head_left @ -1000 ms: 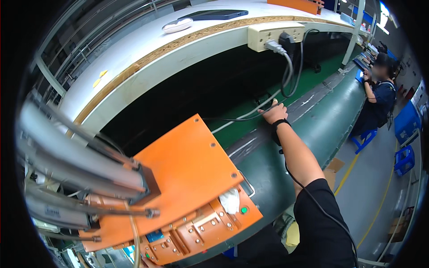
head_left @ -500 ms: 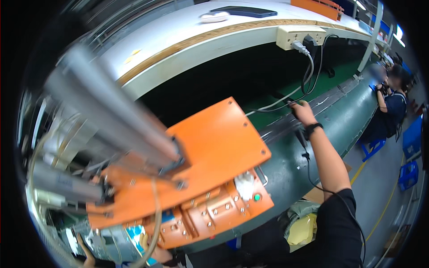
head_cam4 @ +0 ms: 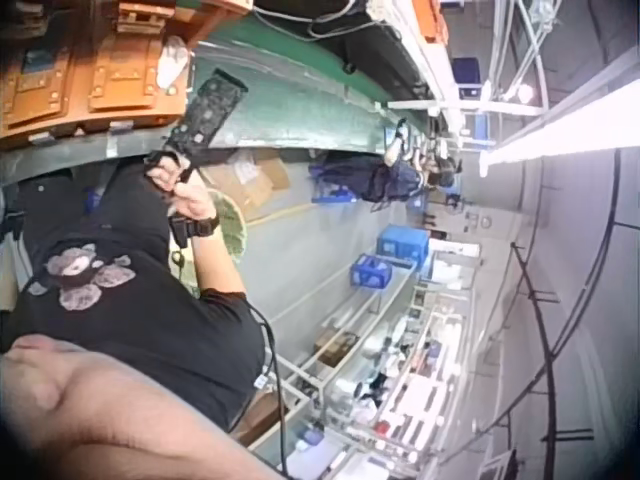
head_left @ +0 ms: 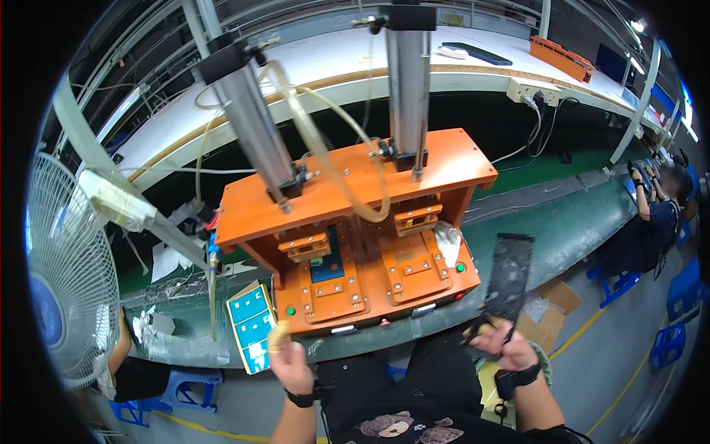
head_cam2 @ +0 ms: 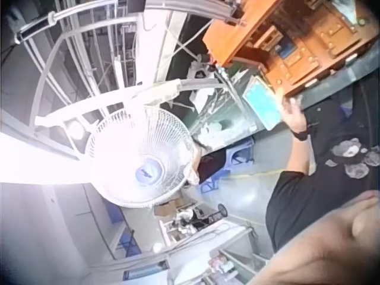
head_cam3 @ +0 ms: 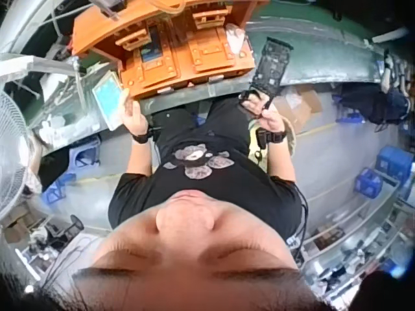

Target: Operator uses a pneumatic press machine to assemble or test black plastic electronic housings.

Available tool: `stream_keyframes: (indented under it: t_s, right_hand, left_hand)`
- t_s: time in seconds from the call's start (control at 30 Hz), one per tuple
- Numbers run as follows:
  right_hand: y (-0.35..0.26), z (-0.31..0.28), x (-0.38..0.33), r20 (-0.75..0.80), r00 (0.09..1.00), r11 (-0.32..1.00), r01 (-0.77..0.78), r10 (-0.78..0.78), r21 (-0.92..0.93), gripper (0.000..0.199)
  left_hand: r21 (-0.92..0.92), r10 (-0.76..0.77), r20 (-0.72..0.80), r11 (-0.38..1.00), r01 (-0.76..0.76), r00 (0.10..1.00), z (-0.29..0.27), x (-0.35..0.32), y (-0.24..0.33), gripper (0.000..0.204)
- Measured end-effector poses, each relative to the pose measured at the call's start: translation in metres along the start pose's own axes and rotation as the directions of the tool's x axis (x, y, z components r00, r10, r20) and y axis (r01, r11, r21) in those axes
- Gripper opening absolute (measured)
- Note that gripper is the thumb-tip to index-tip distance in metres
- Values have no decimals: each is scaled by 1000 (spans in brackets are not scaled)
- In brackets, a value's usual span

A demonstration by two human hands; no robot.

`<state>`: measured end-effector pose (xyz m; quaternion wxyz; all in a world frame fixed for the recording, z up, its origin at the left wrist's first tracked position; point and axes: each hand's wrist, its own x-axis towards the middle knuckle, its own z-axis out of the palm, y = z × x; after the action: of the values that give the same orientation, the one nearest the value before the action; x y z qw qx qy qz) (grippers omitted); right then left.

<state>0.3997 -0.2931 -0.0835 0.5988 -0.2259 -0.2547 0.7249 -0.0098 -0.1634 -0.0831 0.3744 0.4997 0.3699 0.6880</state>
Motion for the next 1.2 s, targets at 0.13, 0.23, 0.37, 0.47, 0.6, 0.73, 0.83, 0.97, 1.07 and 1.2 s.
stream_keyframes:
  t_s: [0.13,0.23,0.37,0.47,0.6,0.73,0.83,0.97,1.07,1.2]
  right_hand:
    - [65,48,43,263,934,956,-278,244,99,78]
    - [97,78,73,366,875,909,-391,317,147,79]
    - [121,82,99,423,831,869,-465,361,170,82]
    - [137,90,116,473,795,840,-511,381,181,80]
    - [127,108,134,472,798,857,-493,376,149,87]
    - [121,105,151,403,855,922,-381,326,62,85]
    - [111,104,148,344,889,953,-287,301,-92,75]
    - [112,73,126,258,921,944,-234,292,-231,58]
    - [118,58,110,253,911,903,-219,325,-371,53]
    - [112,43,84,238,913,852,-182,332,-491,54]
  left_hand:
    - [-27,104,792,990,-136,602,31,-10,51,71]
    - [143,37,876,932,-333,480,44,-8,68,90]
    - [335,68,793,781,-526,605,29,1,67,86]
    - [332,51,816,773,-540,575,20,16,67,84]
    - [297,103,814,772,-562,571,24,35,51,74]
    - [269,150,798,778,-568,584,27,59,39,70]
    - [386,37,790,746,-543,612,22,78,37,72]
    - [402,56,772,729,-554,634,20,107,18,75]
    - [436,38,750,722,-537,660,14,121,17,71]
    - [472,-47,767,717,-513,640,26,132,16,68]
